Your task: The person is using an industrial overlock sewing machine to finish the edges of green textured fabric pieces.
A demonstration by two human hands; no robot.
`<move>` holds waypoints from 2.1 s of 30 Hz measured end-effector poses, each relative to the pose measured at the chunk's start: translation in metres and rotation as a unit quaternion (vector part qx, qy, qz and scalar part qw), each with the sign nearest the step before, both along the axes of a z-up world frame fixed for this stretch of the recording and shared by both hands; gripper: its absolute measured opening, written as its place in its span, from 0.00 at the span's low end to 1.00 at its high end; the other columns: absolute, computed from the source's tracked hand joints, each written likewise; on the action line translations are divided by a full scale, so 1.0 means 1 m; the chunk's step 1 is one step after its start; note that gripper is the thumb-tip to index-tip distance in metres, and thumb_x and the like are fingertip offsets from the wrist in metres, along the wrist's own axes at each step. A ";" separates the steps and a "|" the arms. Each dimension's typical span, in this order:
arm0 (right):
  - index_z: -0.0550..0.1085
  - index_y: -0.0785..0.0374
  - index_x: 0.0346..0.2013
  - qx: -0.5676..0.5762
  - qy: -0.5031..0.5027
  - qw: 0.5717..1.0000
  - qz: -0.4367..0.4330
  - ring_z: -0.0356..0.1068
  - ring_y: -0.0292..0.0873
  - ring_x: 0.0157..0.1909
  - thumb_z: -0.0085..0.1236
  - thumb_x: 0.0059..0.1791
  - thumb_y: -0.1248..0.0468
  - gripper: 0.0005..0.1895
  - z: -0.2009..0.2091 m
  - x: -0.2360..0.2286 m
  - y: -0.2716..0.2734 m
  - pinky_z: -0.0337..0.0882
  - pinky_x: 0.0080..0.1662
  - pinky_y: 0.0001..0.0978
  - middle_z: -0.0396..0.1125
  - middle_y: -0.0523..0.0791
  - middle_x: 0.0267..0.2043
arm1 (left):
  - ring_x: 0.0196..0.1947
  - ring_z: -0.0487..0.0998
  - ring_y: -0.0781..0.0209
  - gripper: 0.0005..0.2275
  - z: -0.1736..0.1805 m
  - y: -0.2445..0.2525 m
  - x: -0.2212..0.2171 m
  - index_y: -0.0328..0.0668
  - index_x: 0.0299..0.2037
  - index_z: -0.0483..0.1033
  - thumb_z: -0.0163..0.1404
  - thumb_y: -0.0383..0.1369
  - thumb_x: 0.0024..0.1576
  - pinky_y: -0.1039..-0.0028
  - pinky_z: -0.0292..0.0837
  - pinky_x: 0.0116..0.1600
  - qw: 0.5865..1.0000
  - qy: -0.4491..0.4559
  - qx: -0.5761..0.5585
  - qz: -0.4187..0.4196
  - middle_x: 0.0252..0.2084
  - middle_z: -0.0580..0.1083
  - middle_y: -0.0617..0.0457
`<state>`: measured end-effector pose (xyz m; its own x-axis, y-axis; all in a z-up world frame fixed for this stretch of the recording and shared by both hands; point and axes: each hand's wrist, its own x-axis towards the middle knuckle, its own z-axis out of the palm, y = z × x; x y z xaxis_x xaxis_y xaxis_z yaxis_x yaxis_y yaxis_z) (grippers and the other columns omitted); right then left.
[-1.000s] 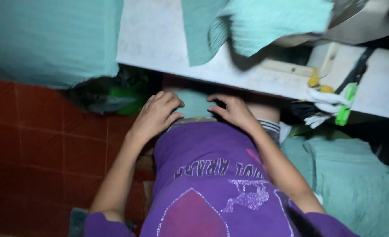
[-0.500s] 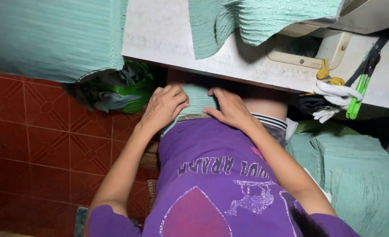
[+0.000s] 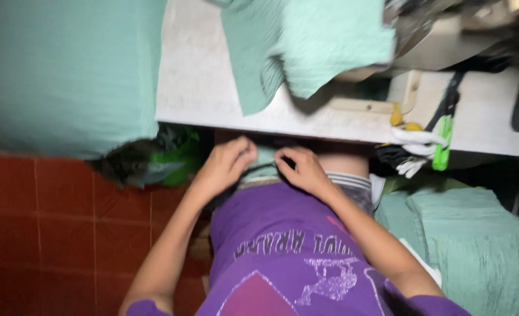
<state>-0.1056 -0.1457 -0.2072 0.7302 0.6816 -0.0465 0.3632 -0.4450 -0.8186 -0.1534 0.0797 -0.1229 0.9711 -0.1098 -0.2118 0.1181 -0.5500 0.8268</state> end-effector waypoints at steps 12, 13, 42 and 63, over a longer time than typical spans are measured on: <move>0.69 0.70 0.50 0.259 0.319 0.910 -0.058 0.73 0.37 0.38 0.54 0.47 0.72 0.17 0.134 0.031 -0.039 0.75 0.41 0.33 0.73 0.48 0.36 | 0.32 0.79 0.46 0.06 0.132 -0.003 0.057 0.49 0.32 0.75 0.48 0.36 0.59 0.66 0.74 0.35 0.977 -0.184 0.064 -0.089 0.30 0.73 0.53; 0.73 0.70 0.46 0.251 0.278 0.925 -0.067 0.71 0.36 0.37 0.55 0.46 0.73 0.13 0.157 0.039 -0.041 0.74 0.42 0.33 0.73 0.46 0.34 | 0.32 0.79 0.49 0.06 0.141 0.000 0.066 0.49 0.31 0.75 0.49 0.35 0.59 0.68 0.74 0.35 0.969 -0.228 0.069 -0.070 0.29 0.74 0.55; 0.73 0.74 0.44 0.246 -0.052 0.914 -0.317 0.66 0.35 0.19 0.47 0.54 0.71 0.09 0.176 0.093 -0.065 0.68 0.22 0.21 0.71 0.55 0.29 | 0.25 0.76 0.53 0.05 0.143 -0.047 0.194 0.52 0.33 0.77 0.54 0.38 0.58 0.67 0.70 0.30 0.942 -0.320 0.071 -0.068 0.25 0.69 0.58; 0.80 0.61 0.43 0.027 -0.463 0.870 -0.168 0.66 0.48 0.31 0.40 0.51 0.80 0.21 0.201 0.105 -0.044 0.71 0.33 0.37 0.66 0.53 0.45 | 0.23 0.69 0.66 0.05 0.132 -0.042 0.184 0.56 0.31 0.76 0.51 0.36 0.60 0.81 0.66 0.29 0.745 -0.629 0.178 -0.129 0.31 0.71 0.61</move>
<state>-0.0004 -0.1897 -0.0062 0.5959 0.4063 0.6926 0.7351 -0.6233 -0.2668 0.0305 0.0376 0.0095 0.3819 -0.4826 0.7882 -0.7756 -0.6312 -0.0107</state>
